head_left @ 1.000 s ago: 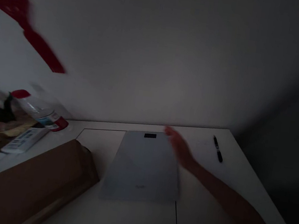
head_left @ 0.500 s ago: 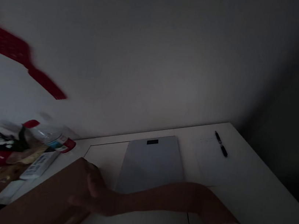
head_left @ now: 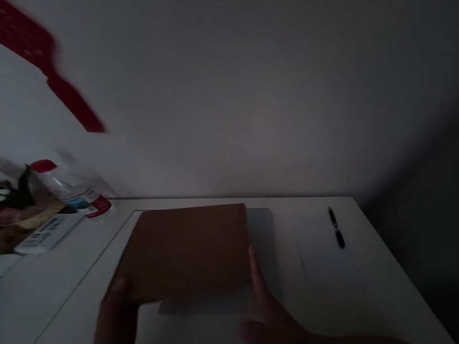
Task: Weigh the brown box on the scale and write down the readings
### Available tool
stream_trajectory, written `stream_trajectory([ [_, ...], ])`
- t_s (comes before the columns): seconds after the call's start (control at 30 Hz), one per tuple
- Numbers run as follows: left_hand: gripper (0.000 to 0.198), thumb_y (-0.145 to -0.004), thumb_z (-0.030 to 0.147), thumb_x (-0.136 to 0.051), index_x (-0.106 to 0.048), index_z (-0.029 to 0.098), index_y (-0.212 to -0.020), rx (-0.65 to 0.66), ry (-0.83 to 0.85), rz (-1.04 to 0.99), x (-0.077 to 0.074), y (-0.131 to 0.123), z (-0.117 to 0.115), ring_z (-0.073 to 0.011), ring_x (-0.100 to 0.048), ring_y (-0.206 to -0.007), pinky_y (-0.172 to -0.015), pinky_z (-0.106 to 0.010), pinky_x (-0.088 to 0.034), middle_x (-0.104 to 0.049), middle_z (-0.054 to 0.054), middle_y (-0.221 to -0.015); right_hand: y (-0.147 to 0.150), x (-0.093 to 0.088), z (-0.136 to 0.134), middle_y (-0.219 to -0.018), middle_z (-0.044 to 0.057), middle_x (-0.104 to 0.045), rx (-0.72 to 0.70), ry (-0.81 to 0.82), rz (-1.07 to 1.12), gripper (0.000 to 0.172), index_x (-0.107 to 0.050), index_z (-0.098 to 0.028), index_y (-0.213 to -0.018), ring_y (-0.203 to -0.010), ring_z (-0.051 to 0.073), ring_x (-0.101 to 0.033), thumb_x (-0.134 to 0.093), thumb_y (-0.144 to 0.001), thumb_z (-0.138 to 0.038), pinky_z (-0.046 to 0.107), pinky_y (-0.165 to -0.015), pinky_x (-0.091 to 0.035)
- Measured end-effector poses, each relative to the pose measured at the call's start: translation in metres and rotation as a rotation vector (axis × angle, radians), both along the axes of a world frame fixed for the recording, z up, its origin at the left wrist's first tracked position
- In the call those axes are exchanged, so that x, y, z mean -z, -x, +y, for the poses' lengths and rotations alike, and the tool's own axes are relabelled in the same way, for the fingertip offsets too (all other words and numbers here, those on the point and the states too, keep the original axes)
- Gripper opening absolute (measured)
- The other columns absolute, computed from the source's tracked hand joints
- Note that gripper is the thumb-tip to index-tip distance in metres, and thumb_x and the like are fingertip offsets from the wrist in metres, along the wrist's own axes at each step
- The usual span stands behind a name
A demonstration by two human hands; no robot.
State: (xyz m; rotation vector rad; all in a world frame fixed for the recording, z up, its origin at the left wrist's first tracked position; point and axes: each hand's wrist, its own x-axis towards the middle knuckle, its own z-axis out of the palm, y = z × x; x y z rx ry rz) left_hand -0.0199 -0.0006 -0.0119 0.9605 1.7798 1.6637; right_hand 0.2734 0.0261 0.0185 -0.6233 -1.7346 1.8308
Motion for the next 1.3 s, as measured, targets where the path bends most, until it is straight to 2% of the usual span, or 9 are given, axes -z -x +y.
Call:
stream_trajectory([
  [0.13,0.056,-0.075,0.055,-0.063,-0.06,0.026,-0.123,0.043,-0.007,-0.239,0.017,-0.035,0.027,-0.0304,-0.039,-0.135,-0.114,-0.044,-0.034,-0.06,-0.001,-0.129,-0.024,0.028,-0.001,-0.159,-0.006,0.021,0.173,0.076,-0.007,0.101,0.021,-0.042,-0.147,-0.147,0.023,0.011,-0.056,-0.085,-0.061,0.054,-0.117,-0.003],
  [0.27,0.06,-0.073,0.056,-0.066,-0.06,0.022,-0.122,0.087,0.062,-0.437,0.021,-0.048,0.034,-0.032,-0.042,-0.133,-0.113,-0.045,-0.037,-0.06,-0.003,-0.128,-0.034,0.048,0.003,-0.159,-0.007,0.018,0.218,0.049,-0.053,0.102,0.017,-0.043,-0.148,-0.147,0.024,0.01,-0.061,-0.084,-0.057,0.051,-0.118,-0.005],
  [0.5,0.061,-0.071,0.055,-0.066,-0.06,0.022,-0.122,0.042,0.074,-0.404,0.025,-0.035,0.036,-0.0335,-0.039,-0.135,-0.106,-0.043,-0.047,-0.06,-0.004,-0.128,-0.037,0.019,-0.002,-0.161,-0.005,0.011,0.177,0.04,-0.051,0.096,0.012,-0.04,-0.15,-0.148,0.021,0.006,-0.059,-0.087,-0.052,0.047,-0.118,-0.003],
  [0.63,0.069,-0.071,0.054,-0.067,-0.053,0.023,-0.131,0.039,0.051,-0.354,0.024,-0.032,0.036,-0.0325,-0.047,-0.128,-0.101,-0.041,-0.05,-0.058,-0.004,-0.129,-0.04,0.019,-0.002,-0.162,-0.004,0.004,0.193,0.026,-0.05,0.092,0.007,-0.041,-0.152,-0.149,0.022,0.0,-0.059,-0.088,-0.052,0.048,-0.119,-0.006],
  [0.8,0.057,-0.078,0.061,-0.053,-0.06,0.021,-0.119,0.127,-0.005,-0.145,0.01,-0.007,0.04,-0.0288,-0.054,-0.119,-0.098,-0.038,-0.048,-0.06,-0.01,-0.125,-0.065,0.027,0.028,-0.156,0.003,-0.031,0.391,-0.111,-0.118,0.06,-0.032,-0.038,-0.147,-0.142,0.022,-0.03,-0.054,-0.092,-0.044,0.044,-0.116,-0.028],
  [0.93,0.052,-0.084,0.064,-0.037,-0.058,0.018,-0.098,0.111,0.111,0.173,-0.011,0.031,0.054,-0.0231,-0.062,-0.095,-0.078,-0.032,-0.051,-0.065,-0.011,-0.102,-0.108,0.023,0.087,-0.106,0.008,-0.066,0.816,-0.402,-0.376,0.033,-0.062,-0.027,-0.113,-0.098,0.023,-0.063,-0.052,-0.089,-0.047,0.038,-0.086,-0.051],
  [1.07,0.04,-0.086,0.054,-0.034,-0.046,0.021,-0.067,0.047,0.49,0.653,-0.015,0.051,0.071,-0.02,-0.049,-0.062,-0.059,-0.031,-0.033,-0.051,-0.006,-0.063,-0.149,0.033,0.137,-0.074,0.004,-0.064,1.065,-0.503,-0.718,0.029,-0.059,-0.024,-0.088,-0.067,0.021,-0.061,-0.051,-0.083,-0.051,0.033,-0.064,-0.048],
  [1.17,0.037,-0.088,0.048,-0.034,-0.037,0.022,-0.063,0.03,0.677,0.806,-0.007,0.048,0.079,-0.0227,-0.046,-0.064,-0.059,-0.032,-0.021,-0.048,-0.007,-0.064,-0.163,0.049,0.148,-0.07,0.003,-0.064,1.092,-0.476,-0.884,0.029,-0.052,-0.025,-0.085,-0.063,0.022,-0.062,-0.05,-0.082,-0.054,0.031,-0.058,-0.045],
  [1.3,0.029,-0.09,0.044,-0.033,-0.042,0.023,-0.072,0.186,0.901,0.805,-0.002,0.037,0.083,-0.0273,-0.055,-0.071,-0.059,-0.031,-0.025,-0.059,-0.009,-0.073,-0.168,0.065,0.146,-0.067,0.002,-0.064,1.019,-0.414,-1.011,0.031,-0.049,-0.027,-0.087,-0.058,0.024,-0.062,-0.047,-0.082,-0.058,0.031,-0.052,-0.043],
])
